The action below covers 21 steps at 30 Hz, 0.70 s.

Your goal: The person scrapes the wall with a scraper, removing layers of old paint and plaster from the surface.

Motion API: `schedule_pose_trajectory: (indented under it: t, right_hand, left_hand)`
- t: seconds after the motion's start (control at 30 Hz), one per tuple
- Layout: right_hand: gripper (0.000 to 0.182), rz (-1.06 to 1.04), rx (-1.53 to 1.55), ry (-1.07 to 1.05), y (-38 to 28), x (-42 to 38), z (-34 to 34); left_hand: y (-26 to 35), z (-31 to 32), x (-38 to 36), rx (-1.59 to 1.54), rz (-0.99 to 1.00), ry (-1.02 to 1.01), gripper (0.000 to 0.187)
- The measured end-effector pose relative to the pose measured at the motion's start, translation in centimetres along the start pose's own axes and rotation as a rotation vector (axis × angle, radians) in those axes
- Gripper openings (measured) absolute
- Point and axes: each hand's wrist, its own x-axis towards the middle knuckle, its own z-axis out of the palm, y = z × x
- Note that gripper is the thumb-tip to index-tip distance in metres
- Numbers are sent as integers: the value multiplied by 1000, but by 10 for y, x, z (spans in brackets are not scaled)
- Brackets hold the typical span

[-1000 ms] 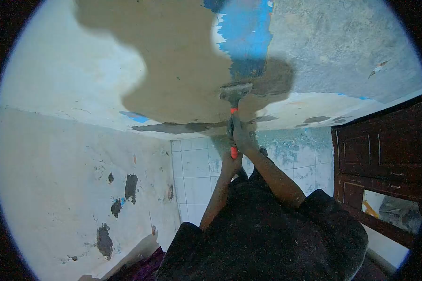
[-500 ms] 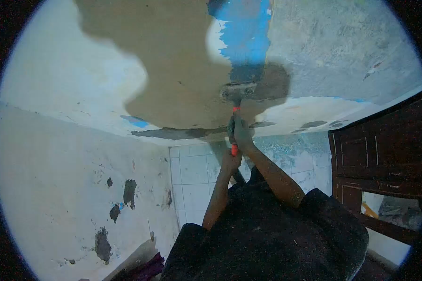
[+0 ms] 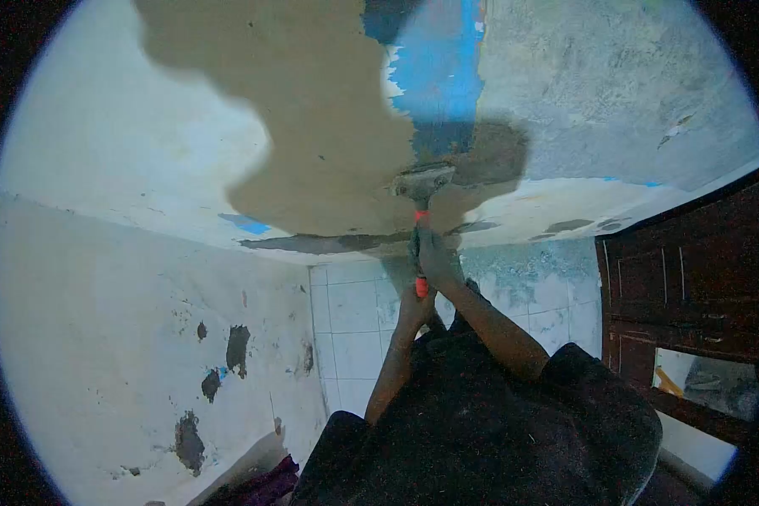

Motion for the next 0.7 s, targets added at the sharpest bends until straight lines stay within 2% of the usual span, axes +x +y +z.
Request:
schedule_pose_trajectory:
  t: [0.17,0.2,0.23,0.3,0.33,0.37,0.43,0.47,0.5,0.53,0.57,0.6,0.63,0.67,0.7]
  right_hand:
    - [46,165,165,-66,-33,-11,-9]
    - [46,100,149,-85,-31,-8,-12]
    - [45,36,133,-102,-29,-5,-14]
    - [45,41,94,-59,-25,0,-15]
    - [45,40,53,-18,-25,4,-15]
    - [45,40,56,-14,-24,5,-17]
    - [45,-30,102,-110,-24,-4,-19]
    - [45,22,-5,16,0,10,-21]
    - [45,13,-3,14,-12,10,-21]
    - [45,13,12,-39,-29,2,-20]
    - [45,14,27,-89,-40,-2,-20]
    - [45,-69,-109,23,-5,24,-25]
    - [46,-136,-252,146,-16,30,-16]
    - [46,-142,-103,73,-22,22,-20]
    - [46,-173,49,0,-56,9,-14]
  left_hand:
    - [14,1,7,67,-64,-72,31]
    - [41,3,-5,134,-11,36,33]
    - [43,6,-3,136,-9,35,33]
    - [48,11,-5,144,146,125,33]
    - [52,11,-6,6,126,88,32]
    - [55,12,-3,9,126,84,32]
    - [51,14,-7,-71,-76,38,32]
    - [33,21,-2,-51,-30,88,31]
    - [38,21,1,-50,-21,90,31]
    - [44,20,1,-21,97,95,29]
    - [50,18,4,53,93,60,28]
    - [54,17,8,128,93,24,26]
    - [47,19,20,125,80,19,26]
    - [37,20,29,96,80,39,25]
    - [32,22,38,67,105,62,25]
